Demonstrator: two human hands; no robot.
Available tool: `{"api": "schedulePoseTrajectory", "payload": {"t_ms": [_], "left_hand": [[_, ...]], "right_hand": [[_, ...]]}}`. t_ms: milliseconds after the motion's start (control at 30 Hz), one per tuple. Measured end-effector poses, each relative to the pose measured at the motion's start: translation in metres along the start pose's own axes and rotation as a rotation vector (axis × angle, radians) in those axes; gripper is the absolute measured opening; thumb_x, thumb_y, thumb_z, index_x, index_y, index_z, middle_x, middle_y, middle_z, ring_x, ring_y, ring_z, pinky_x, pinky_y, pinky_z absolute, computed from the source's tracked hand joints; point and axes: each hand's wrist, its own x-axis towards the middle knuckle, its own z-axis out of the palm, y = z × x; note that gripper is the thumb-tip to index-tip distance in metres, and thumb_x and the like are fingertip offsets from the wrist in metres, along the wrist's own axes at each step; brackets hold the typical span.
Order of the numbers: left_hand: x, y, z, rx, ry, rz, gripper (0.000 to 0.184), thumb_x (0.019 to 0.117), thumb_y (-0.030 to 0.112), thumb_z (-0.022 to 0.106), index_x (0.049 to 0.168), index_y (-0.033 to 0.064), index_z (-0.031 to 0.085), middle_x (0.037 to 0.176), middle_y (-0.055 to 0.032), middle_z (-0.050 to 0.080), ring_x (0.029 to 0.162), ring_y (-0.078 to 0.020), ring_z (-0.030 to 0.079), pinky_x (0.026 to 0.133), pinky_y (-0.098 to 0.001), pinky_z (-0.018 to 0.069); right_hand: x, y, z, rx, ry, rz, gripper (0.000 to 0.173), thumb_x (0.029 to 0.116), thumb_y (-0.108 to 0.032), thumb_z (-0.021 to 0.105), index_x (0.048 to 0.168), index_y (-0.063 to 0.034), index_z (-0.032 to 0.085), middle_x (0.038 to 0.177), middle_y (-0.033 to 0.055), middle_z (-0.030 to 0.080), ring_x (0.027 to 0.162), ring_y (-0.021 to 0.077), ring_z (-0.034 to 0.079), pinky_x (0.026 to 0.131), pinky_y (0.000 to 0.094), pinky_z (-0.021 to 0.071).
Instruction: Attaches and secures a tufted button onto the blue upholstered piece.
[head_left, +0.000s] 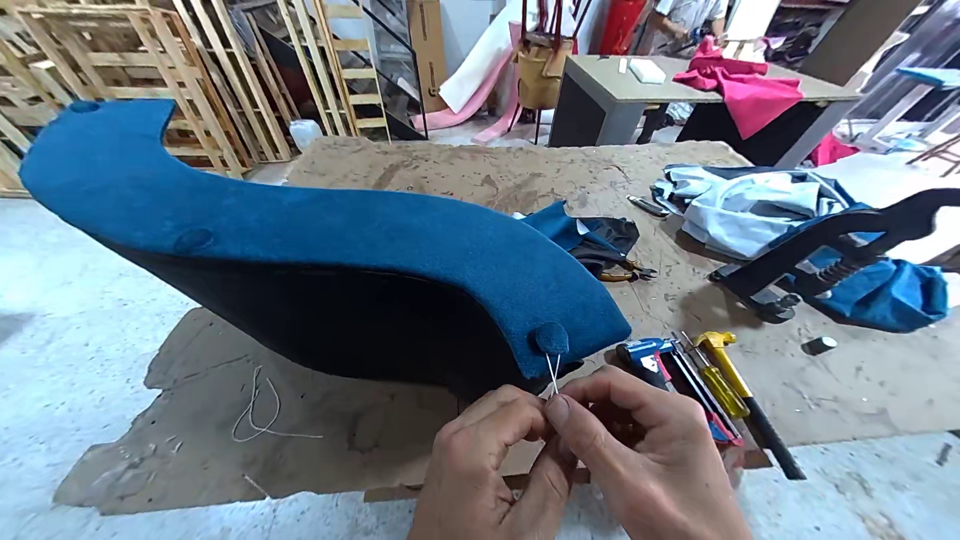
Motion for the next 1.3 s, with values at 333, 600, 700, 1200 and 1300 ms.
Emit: {"api": "schedulePoseTrajectory", "payload": {"t_ms": [333, 600, 700, 1200, 1300], "left_hand": [[0.005, 0.006, 0.000, -0.536, 0.118, -0.459, 0.014, 0.1058, 0.016, 0.043, 0.098, 0.0124, 0.054, 0.066, 0.0064, 0.045, 0.046, -0.0014, 0.037, 0.041, -0.0165, 0.0351], [0.005, 0.007, 0.001, -0.207, 0.143, -0.266, 0.014, 0.0964, 0.022, 0.068, 0.088, 0.0108, 0.071, 0.070, 0.0039, 0.063, 0.054, -0.0022, 0.054, 0.046, -0.0166, 0.0442], [0.005, 0.006, -0.001, -0.079, 0.129, -0.219, 0.017, 0.0990, 0.022, 0.064, 0.087, 0.0124, 0.072, 0.070, 0.0049, 0.064, 0.056, -0.0026, 0.057, 0.049, -0.0171, 0.0480], [0.001, -0.002, 0.000, -0.101, 0.091, -0.192, 0.023, 0.1035, 0.023, 0.056, 0.089, 0.0109, 0.070, 0.070, 0.0064, 0.059, 0.054, 0.0001, 0.050, 0.047, -0.0153, 0.0397], [0.001, -0.005, 0.001, -0.067, 0.113, -0.176, 0.023, 0.1025, 0.024, 0.058, 0.087, 0.0112, 0.070, 0.071, 0.0061, 0.062, 0.058, 0.0003, 0.055, 0.049, -0.0150, 0.0442]], "right_hand": [[-0.027, -0.009, 0.005, -0.201, -0.051, -0.084, 0.011, 0.0951, -0.011, 0.065, 0.103, -0.0034, 0.069, 0.083, 0.0015, 0.074, 0.067, 0.0041, 0.068, 0.054, 0.0215, 0.0568], [-0.032, -0.004, 0.011, -0.509, 0.023, -0.361, 0.011, 0.0939, -0.013, 0.069, 0.095, -0.0071, 0.078, 0.085, 0.0069, 0.071, 0.075, 0.0089, 0.066, 0.062, 0.0196, 0.0532], [-0.029, 0.000, 0.007, -0.438, 0.010, -0.304, 0.012, 0.0942, -0.015, 0.069, 0.097, -0.0074, 0.079, 0.086, 0.0052, 0.071, 0.073, 0.0068, 0.065, 0.059, 0.0202, 0.0532], [0.005, 0.005, 0.008, 0.281, -0.022, 0.146, 0.017, 0.0948, -0.010, 0.063, 0.090, -0.0077, 0.079, 0.068, -0.0003, 0.069, 0.048, 0.0024, 0.055, 0.041, 0.0173, 0.0438], [0.004, 0.006, 0.006, 0.363, -0.033, 0.140, 0.020, 0.0956, -0.009, 0.059, 0.093, -0.0055, 0.079, 0.073, 0.0023, 0.069, 0.051, 0.0037, 0.055, 0.044, 0.0182, 0.0450]]}}
